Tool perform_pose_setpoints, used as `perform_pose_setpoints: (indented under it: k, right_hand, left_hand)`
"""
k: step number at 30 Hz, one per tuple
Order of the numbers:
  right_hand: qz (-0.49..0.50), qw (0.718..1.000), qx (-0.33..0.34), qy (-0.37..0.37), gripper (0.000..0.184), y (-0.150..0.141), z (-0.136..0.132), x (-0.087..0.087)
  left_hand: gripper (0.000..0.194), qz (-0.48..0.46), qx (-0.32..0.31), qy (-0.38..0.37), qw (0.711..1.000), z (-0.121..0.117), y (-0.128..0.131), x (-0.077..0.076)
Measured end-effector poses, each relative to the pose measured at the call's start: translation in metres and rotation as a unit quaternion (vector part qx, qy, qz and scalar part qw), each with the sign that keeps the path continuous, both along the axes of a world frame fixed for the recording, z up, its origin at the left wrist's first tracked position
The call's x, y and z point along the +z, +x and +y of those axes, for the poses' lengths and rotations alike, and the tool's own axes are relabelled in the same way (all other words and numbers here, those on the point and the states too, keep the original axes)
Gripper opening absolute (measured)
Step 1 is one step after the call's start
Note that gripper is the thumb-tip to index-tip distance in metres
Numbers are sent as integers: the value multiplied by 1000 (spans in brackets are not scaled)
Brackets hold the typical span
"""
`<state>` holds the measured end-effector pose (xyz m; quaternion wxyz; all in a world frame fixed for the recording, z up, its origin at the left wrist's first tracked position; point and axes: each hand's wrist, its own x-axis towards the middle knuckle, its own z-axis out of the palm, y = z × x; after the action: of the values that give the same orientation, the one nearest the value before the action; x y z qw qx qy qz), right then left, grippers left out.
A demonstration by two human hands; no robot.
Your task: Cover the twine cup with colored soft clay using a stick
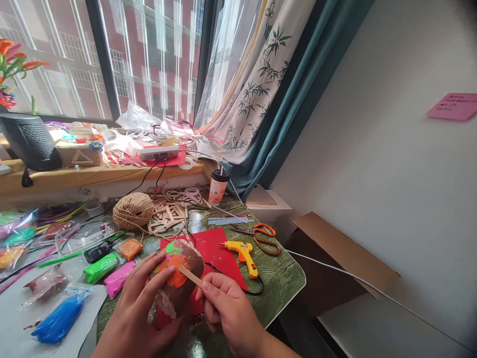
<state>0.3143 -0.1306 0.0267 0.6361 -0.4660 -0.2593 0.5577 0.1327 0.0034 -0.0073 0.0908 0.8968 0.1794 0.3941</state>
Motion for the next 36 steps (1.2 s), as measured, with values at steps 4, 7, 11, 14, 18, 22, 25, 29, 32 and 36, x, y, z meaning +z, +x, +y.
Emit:
perform_pose_setpoints:
  k: [4, 7, 11, 14, 18, 22, 25, 29, 32, 36]
  right_hand:
    - [40, 999, 15, 7, 60, -17, 3, -10]
    - [86, 995, 50, 20, 63, -29, 5, -17]
    - [111, 991, 61, 37, 63, -35, 9, -16]
    - [109, 992, 62, 19, 64, -35, 10, -14]
    - [9, 1000, -18, -1, 69, -31, 7, -13]
    - [37, 999, -10, 11, 66, -30, 5, -10]
    - [115, 993, 22, 30, 60, -34, 6, -7]
    - [166, 985, 31, 36, 54, -40, 6, -3]
    - [198, 979, 41, 36, 52, -44, 6, -5]
    - [217, 975, 26, 43, 52, -49, 8, -18]
  left_hand:
    - [62, 1, 14, 21, 1000, -2, 1, -2]
    - [57, -2, 23, 37, 999, -4, 3, -4]
    - [57, -4, 30, 36, 999, -3, 4, -6]
    - [57, 1, 34, 32, 999, -2, 4, -6]
    - [59, 11, 25, 28, 999, 0, 4, -5]
    - [54, 0, 31, 23, 999, -3, 5, -3]
    - [52, -12, 29, 22, 999, -5, 5, -2]
    - [55, -4, 15, 23, 1000, -5, 4, -4]
    - [54, 0, 17, 25, 1000, -4, 4, -5]
    - [51, 2, 25, 33, 999, -5, 6, -4]
